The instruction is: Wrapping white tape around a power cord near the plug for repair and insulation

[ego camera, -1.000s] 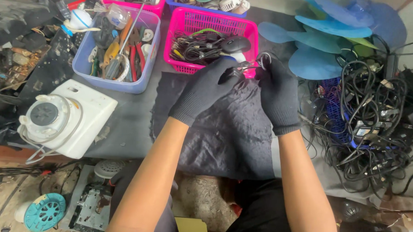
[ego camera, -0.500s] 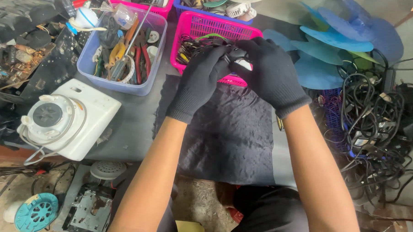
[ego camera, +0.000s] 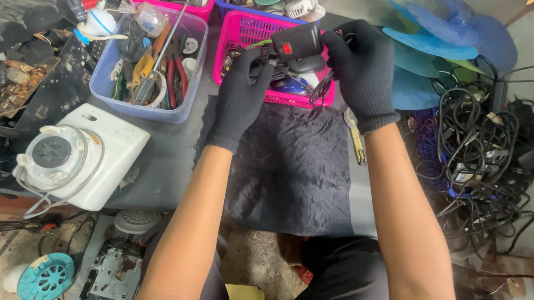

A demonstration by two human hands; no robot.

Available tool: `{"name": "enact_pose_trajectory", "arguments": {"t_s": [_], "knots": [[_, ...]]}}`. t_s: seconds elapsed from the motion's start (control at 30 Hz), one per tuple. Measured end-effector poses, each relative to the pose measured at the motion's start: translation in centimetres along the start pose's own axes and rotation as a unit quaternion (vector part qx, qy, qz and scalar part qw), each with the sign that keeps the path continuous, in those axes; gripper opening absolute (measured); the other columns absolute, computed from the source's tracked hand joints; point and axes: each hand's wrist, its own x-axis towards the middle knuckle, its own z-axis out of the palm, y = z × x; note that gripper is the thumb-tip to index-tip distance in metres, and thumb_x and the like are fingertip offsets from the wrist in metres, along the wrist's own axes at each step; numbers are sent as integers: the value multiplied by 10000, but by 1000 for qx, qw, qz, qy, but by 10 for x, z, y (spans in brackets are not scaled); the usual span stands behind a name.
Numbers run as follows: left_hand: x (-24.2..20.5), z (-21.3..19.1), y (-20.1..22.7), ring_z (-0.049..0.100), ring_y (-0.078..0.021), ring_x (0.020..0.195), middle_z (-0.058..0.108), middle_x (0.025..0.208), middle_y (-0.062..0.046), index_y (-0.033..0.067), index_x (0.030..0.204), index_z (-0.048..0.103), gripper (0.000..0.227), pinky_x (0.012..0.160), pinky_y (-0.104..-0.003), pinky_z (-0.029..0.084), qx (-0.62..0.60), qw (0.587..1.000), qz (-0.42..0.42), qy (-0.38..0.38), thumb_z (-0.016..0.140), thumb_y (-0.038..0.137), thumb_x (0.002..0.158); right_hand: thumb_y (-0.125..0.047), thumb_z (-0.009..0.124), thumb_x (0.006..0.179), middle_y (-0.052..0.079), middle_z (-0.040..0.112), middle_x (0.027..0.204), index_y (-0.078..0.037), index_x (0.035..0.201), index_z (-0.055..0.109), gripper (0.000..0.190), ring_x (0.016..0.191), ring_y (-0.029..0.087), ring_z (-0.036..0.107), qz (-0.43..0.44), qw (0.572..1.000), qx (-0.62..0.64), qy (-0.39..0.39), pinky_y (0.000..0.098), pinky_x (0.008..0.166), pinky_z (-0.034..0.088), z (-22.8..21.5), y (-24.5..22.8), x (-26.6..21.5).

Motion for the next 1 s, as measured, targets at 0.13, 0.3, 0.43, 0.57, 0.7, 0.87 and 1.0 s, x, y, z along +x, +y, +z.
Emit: {"name": "enact_pose_trajectory", "arguments": {"t_s": [0.13,0.3,0.43,0.57,0.7,0.87,1.0], "knots": [[4,11,-5,747,-207,911,731,1083,-36,170,1121,585,201,818,-360,516,-21,998,-31,-55,570,270,947,-114,722,1040,67,627,648,-49,880,620,200,497,123,577,60,993,102,14,244,477,472,-1,12,-7],[8,30,-25,463,-166,766,503,731,-81,98,774,415,313,719,-384,384,-56,998,25,-17,501,237,1041,-172,685,1050,80,659,700,-63,940,634,163,543,126,585,86,985,148,13,242,527,518,-1,23,-18],[6,28,0,766,-224,921,754,980,-171,51,878,509,208,821,-341,677,-251,967,-1,-41,431,171,1030,-131,691,1054,86,634,704,-49,948,622,151,575,139,593,68,987,143,39,253,544,526,-3,31,-24],[4,25,14,650,-146,887,663,886,-55,51,950,577,203,821,-301,553,-200,978,56,-14,469,188,1054,-120,695,1027,73,653,711,-57,924,632,136,610,123,616,71,990,101,68,251,588,514,-6,39,-28],[2,29,25,663,-147,814,548,907,-55,55,936,507,190,783,-288,600,-343,937,57,-32,452,164,1081,-165,717,1016,66,668,728,-46,966,643,149,596,126,600,53,996,48,61,262,584,478,-14,45,-38],[-3,23,42,635,-142,795,576,873,-68,52,975,540,172,811,-312,641,-382,922,29,-48,453,164,1073,-148,765,1009,35,676,951,-74,1055,655,141,789,141,558,-15,1000,-7,9,305,708,448,-22,45,-54],[-3,26,40,638,-170,753,600,839,-80,60,987,569,187,759,-306,627,-412,909,3,-58,469,193,1071,-53,798,927,-7,641,1034,-99,1096,622,248,864,88,526,56,991,118,20,252,777,444,-16,38,-66]]}}
